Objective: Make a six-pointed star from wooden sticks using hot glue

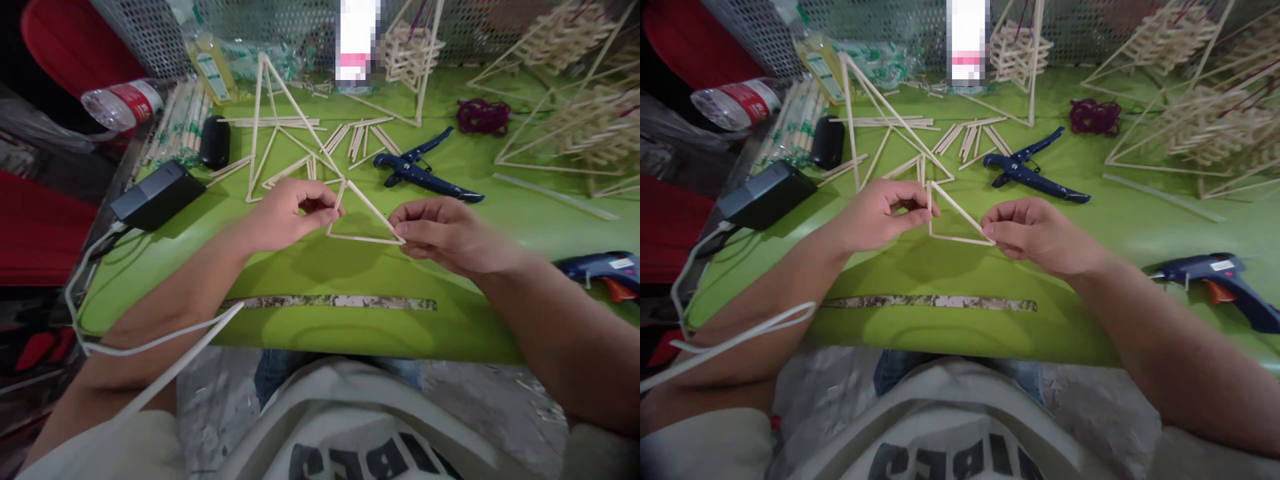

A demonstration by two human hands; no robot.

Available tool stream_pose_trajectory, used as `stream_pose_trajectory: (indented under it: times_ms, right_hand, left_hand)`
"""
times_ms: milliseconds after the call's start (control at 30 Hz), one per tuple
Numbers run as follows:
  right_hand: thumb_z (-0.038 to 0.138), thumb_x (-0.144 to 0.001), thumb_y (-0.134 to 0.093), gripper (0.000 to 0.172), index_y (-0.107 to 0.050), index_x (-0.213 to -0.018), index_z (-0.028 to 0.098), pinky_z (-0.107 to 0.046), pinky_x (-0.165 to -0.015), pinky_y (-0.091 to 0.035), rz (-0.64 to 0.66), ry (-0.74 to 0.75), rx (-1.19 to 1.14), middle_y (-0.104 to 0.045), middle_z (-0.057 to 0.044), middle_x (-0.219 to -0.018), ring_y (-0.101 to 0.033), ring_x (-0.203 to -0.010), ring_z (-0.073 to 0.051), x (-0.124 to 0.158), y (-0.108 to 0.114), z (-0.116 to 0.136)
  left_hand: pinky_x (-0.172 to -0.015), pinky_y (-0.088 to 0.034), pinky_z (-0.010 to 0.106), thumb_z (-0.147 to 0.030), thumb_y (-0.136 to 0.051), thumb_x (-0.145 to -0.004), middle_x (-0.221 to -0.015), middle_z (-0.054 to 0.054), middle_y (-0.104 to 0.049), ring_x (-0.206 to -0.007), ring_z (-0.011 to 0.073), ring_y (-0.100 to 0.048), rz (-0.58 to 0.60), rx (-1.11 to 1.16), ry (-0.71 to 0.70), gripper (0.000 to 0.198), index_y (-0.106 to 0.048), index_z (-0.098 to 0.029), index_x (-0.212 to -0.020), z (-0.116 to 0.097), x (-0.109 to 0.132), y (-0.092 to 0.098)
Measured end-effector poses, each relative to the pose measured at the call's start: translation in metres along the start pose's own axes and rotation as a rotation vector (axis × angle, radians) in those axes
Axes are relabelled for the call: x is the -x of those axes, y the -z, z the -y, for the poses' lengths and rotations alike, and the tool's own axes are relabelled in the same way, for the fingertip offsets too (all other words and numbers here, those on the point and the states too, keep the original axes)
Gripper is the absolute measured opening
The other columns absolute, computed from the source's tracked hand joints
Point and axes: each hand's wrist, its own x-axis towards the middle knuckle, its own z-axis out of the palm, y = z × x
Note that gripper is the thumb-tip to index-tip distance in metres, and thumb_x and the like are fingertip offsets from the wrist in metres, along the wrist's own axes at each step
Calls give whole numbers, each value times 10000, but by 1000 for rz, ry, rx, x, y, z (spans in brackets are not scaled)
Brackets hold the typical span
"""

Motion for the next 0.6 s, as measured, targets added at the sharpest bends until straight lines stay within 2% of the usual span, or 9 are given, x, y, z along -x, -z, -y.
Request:
stream_pose_trajectory:
  times_ms: [100,200,300,367,500,600]
  right_hand:
    - [528,-938,-1022,423,-724,-829,247,-309,-487,-230,14,45,-122,-529,40,-648,-352,-522,-103,-5,-1,-6]
    - [607,-1028,-928,428,-732,-926,241,-295,-487,-266,-35,69,-123,-578,25,-711,-435,-551,-118,-8,-3,-12]
    - [641,-1051,-894,426,-751,-1074,240,-279,-488,-304,-11,122,-2,-570,50,-711,-441,-562,-121,-8,-6,-15]
    - [613,-1052,-897,397,-768,-1121,243,-277,-495,-361,-2,164,146,-617,44,-733,-491,-588,-131,-8,-8,-15]
    - [550,-1077,-857,303,-796,-1035,256,-286,-506,-457,-110,256,365,-708,10,-778,-590,-613,-148,-5,-15,-15]
    - [502,-1096,-830,252,-798,-1020,264,-286,-505,-523,-150,297,339,-738,12,-757,-653,-581,-151,-3,-19,-16]
  left_hand:
    - [-869,-613,378,-411,-853,-1042,-1095,100,-890,-926,214,-778,-37,82,52,200,-894,-216,-1038,-5,1,-1]
    - [-820,-605,368,-435,-881,-1020,-1092,108,-891,-902,214,-772,-72,140,86,228,-898,-209,-1041,-7,3,-2]
    - [-755,-562,355,-454,-887,-1022,-1047,97,-874,-848,203,-741,-96,163,106,236,-905,-220,-1052,-6,5,-2]
    - [-734,-540,354,-477,-894,-1022,-1020,88,-859,-843,206,-732,-100,183,113,245,-907,-234,-1044,-5,6,-2]
    - [-712,-509,346,-486,-916,-999,-975,76,-835,-822,197,-694,-98,246,124,243,-912,-245,-1025,-7,7,-4]
    - [-680,-473,329,-465,-903,-1012,-962,73,-830,-763,167,-628,-76,276,119,226,-919,-240,-1027,-10,7,-6]
